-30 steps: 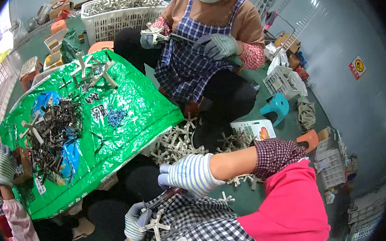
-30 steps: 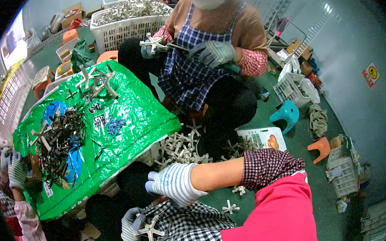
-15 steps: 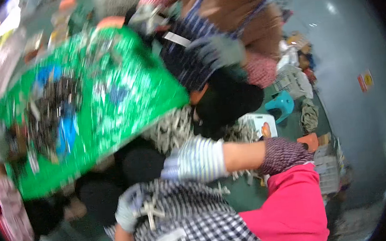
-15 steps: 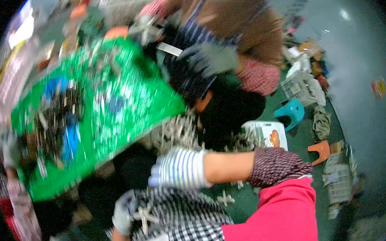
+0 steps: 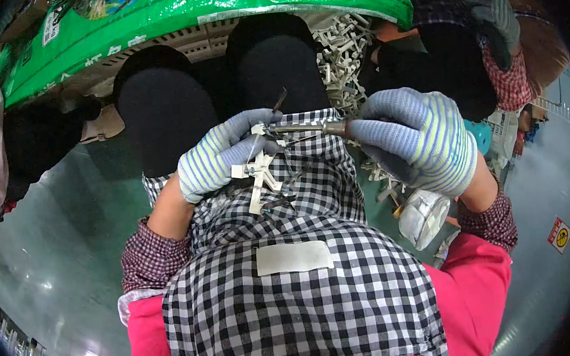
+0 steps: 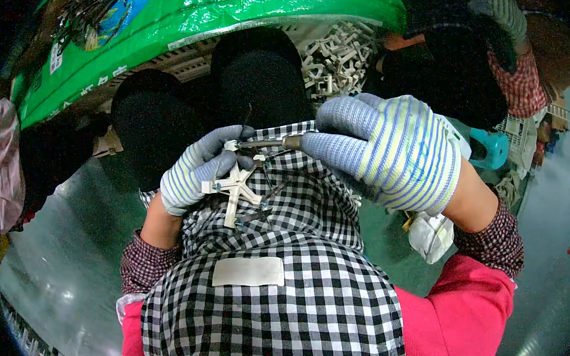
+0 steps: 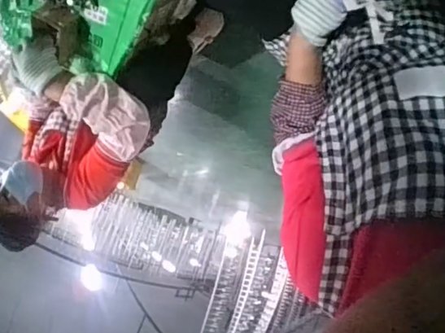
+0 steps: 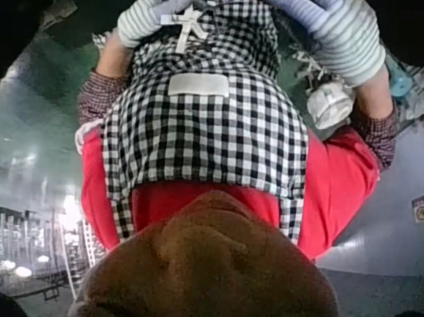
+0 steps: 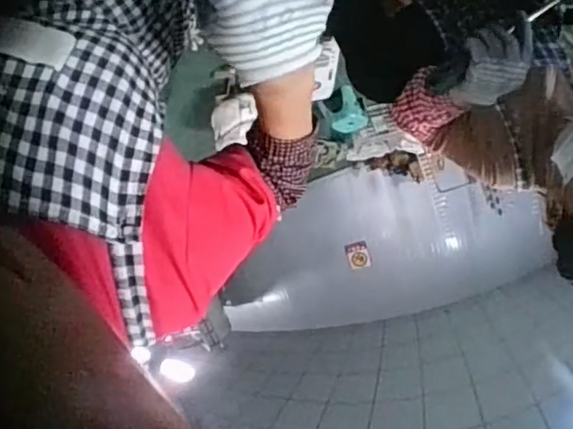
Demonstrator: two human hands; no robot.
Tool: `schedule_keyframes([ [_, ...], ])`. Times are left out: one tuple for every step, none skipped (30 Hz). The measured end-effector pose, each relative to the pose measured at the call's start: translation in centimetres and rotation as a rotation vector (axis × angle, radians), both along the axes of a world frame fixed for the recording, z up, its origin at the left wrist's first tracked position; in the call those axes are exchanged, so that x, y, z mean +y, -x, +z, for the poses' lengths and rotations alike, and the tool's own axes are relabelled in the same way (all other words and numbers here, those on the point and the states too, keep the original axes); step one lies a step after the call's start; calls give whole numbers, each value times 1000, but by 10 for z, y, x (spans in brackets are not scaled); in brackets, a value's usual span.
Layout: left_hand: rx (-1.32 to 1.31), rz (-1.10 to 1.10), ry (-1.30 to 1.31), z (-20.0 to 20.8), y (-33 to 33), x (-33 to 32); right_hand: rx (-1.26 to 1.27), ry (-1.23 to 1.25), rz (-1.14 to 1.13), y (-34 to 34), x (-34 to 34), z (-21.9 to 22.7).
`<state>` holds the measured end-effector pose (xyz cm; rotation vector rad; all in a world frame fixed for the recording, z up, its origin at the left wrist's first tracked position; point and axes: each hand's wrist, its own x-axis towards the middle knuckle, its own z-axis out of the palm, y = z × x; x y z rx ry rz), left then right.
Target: The recorder uses a screwdriver to assemble white plastic cross-shaped components with metal brackets and screws.
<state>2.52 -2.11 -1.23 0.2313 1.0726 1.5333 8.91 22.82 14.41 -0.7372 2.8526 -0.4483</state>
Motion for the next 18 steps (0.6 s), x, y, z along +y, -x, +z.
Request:
schedule_keyframes([
  [-15, -15, 37, 2, -2, 0, -24, -13, 12, -2, -2, 2],
  [-17, -17, 36, 4, -3, 0, -49, -26, 24, -4, -3, 3],
  [28, -3, 37, 8, -2, 1, -48, -27, 25, -4, -4, 4],
  [71, 12, 39, 9, -2, 1, -67, -24, 1, -4, -4, 5],
  [69, 13, 38, 8, -2, 1, -87, -21, -22, -3, -4, 5],
  [43, 3, 58, 6, -2, 1, -85, -20, -21, -1, -4, 5],
  [15, -7, 77, 4, -1, 0, -146, 58, -95, 1, -5, 5],
  [14, -5, 79, 3, -1, 0, -207, 137, -168, 4, -6, 4],
  [58, 14, 58, 4, -1, 1, -206, 136, -170, 4, -4, 3],
  [101, 33, 36, 4, 0, 2, -328, 252, -313, 5, 0, -2],
  [104, 33, 35, 3, 1, 3, -449, 367, -457, 6, 3, -6],
  [77, 40, 56, 2, 0, 4, -486, 376, -489, 6, 5, -9],
  [54, 48, 75, 3, 0, 5, -482, 376, -487, 7, 6, -6],
  [63, 49, 72, 7, 2, 7, -460, 363, -465, 8, 6, -1],
  [180, 34, 86, 15, 3, 11, -425, 343, -457, 6, 6, 8],
  [314, 13, 79, 21, 10, 19, -417, 295, -412, 7, 10, 13],
  [680, -31, 91, 16, 8, 13, -270, 232, -209, 3, 15, 6],
  [605, -13, 143, 14, 6, 15, -410, 204, -226, 7, 12, 10],
])
